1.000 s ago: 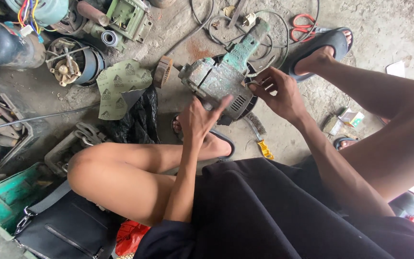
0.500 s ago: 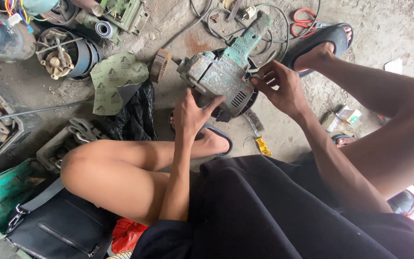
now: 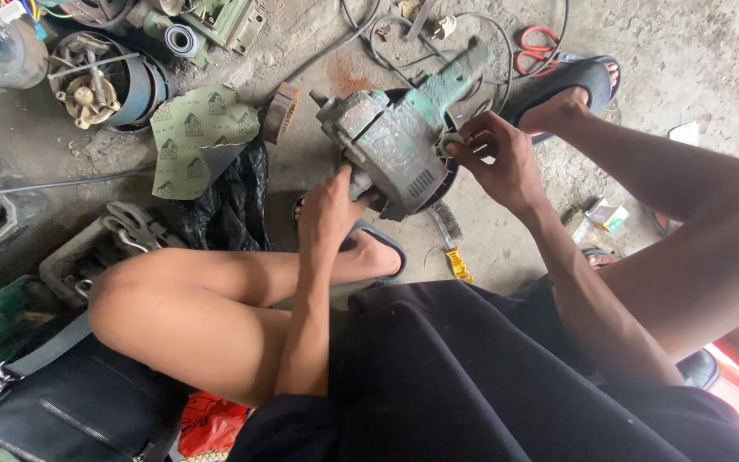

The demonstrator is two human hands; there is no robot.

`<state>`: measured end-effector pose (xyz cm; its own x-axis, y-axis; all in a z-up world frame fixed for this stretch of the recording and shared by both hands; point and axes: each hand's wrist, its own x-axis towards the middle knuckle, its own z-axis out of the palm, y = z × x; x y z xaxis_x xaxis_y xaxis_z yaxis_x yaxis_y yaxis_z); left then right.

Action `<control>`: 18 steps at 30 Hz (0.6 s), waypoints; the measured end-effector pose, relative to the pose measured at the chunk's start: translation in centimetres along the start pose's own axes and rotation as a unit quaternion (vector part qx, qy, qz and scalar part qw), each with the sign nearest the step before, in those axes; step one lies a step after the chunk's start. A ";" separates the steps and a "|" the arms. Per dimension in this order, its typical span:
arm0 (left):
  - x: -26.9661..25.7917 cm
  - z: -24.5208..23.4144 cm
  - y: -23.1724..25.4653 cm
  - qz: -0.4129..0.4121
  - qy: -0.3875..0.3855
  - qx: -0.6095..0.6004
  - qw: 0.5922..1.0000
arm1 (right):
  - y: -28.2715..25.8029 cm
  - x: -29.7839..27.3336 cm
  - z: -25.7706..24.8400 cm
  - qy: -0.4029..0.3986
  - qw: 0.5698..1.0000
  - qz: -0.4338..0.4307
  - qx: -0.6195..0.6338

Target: Repairing a power tool by disassembling it and cleaning internal components

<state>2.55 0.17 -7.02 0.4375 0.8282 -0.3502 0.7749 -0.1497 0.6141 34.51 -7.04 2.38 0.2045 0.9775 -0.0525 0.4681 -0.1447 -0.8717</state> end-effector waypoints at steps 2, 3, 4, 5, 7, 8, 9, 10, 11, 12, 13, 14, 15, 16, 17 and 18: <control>-0.1 -2.8 0.3 0.011 -0.004 0.019 1.000 | -0.3 0.3 -0.7 0.013 1.000 0.002 -0.008; -0.6 -4.6 0.9 -0.015 -0.003 -0.024 1.000 | -0.4 0.4 -1.0 0.024 1.000 0.003 0.000; -1.1 -6.7 1.1 -0.040 -0.003 -0.062 0.997 | -0.5 0.5 -0.7 0.038 0.999 0.005 0.012; -0.8 -6.5 0.3 -0.035 -0.009 -0.059 0.998 | -0.4 0.4 -0.4 0.045 0.999 0.009 0.012; -0.4 -6.3 -1.5 -0.019 -0.035 0.037 0.999 | -0.2 1.0 0.5 0.047 0.999 -0.016 -0.015; -0.9 -6.5 -1.1 -0.020 -0.035 0.038 0.998 | -0.2 1.3 0.6 0.046 0.999 -0.016 -0.014; -1.4 -6.7 -0.8 -0.013 -0.049 -0.006 0.999 | -0.2 1.5 0.8 0.050 0.997 -0.042 -0.038; -2.1 -6.9 -0.6 -0.009 -0.064 -0.050 0.997 | -0.3 1.8 1.1 0.051 0.994 -0.068 -0.062; -2.5 -7.3 0.5 -0.012 -0.065 -0.050 0.997 | -0.5 1.8 1.5 0.048 0.995 -0.067 -0.060; -2.7 -7.6 1.6 -0.007 -0.058 -0.044 0.997 | -0.6 1.7 1.8 0.041 0.994 -0.075 -0.064; -3.0 -8.0 2.7 -0.002 -0.050 -0.037 0.998 | -0.8 1.7 2.1 0.035 0.994 -0.084 -0.067; -2.9 -7.5 2.6 -0.004 -0.051 -0.038 0.998 | -0.7 1.5 2.1 0.033 0.994 -0.083 -0.067; -2.8 -7.1 2.4 0.003 -0.016 -0.037 0.999 | -0.6 1.3 2.1 0.025 0.996 -0.072 -0.039; -2.7 -6.7 2.2 0.010 0.021 -0.036 0.999 | -0.5 1.2 2.1 0.017 0.998 -0.062 -0.011; -2.8 -6.1 3.2 0.008 0.022 -0.037 0.999 | -0.5 0.8 2.2 0.015 0.998 -0.062 -0.011; -2.8 -5.6 4.1 0.024 0.074 -0.040 0.996 | -0.6 0.7 2.3 0.003 0.999 -0.048 -0.007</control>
<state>1.95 0.28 0.42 0.3969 0.8926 -0.2141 0.7131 -0.1530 0.6842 32.44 -5.93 1.71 0.1634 0.9860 0.0339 0.4983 -0.0528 -0.8654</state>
